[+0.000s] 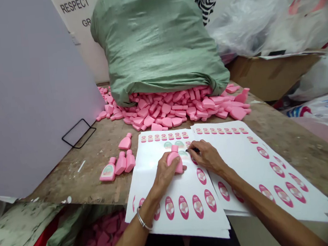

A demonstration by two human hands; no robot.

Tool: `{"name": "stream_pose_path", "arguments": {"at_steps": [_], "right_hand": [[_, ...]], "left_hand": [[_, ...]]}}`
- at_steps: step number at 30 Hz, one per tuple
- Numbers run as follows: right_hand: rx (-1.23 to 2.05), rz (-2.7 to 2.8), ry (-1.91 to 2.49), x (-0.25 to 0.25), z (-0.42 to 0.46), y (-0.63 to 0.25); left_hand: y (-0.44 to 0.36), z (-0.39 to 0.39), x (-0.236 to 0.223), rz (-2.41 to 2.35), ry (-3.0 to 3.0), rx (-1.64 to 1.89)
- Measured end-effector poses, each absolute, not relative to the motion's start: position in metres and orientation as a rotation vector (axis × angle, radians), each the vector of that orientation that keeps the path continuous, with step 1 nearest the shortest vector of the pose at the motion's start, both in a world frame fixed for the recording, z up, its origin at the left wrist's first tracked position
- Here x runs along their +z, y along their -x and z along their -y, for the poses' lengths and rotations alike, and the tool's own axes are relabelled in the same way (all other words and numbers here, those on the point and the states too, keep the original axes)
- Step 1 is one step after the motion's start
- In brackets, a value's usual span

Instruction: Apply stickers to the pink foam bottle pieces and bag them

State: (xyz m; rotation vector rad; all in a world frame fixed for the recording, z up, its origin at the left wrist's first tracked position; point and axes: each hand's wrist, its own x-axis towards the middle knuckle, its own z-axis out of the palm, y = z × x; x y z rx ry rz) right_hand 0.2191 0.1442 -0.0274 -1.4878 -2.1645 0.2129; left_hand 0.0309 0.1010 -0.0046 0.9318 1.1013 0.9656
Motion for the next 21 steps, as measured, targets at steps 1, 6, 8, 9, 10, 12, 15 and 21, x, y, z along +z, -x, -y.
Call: {"name": "stream_pose_path", "arguments": {"at_steps": [1,6,8,9,10,12,15,21], "right_hand": [[0.217,2.158,1.494,-0.028,-0.145,-0.219],[0.105,2.169,1.498,-0.03,-0.146,-0.214],[0.064,2.195,1.441,-0.029,-0.144,-0.212],[0.048,2.201,1.41,-0.028,-0.143,-0.211],[0.034,2.201,1.392,-0.027,-0.143,-0.211],[-0.018,2.202,1.406,-0.025,-0.142,-0.213],[-0.082,2.262,1.453,-0.027,-0.144,-0.217],[0.153,2.202,1.432,-0.034,-0.148,-0.221]], "left_hand": [[-0.031,-0.101,-0.004,-1.095,-0.935,0.965],[-0.031,-0.101,-0.002,-1.084,-0.963,0.962],[-0.031,-0.1,-0.001,-1.09,-0.953,0.955],[-0.031,-0.1,0.0,-1.094,-0.95,0.952],[-0.031,-0.1,0.0,-1.096,-0.949,0.951],[-0.03,-0.1,-0.001,-1.098,-0.95,0.949],[-0.029,-0.1,-0.002,-1.084,-0.95,0.952],[-0.029,-0.1,-0.002,-1.094,-0.96,0.945]]}}
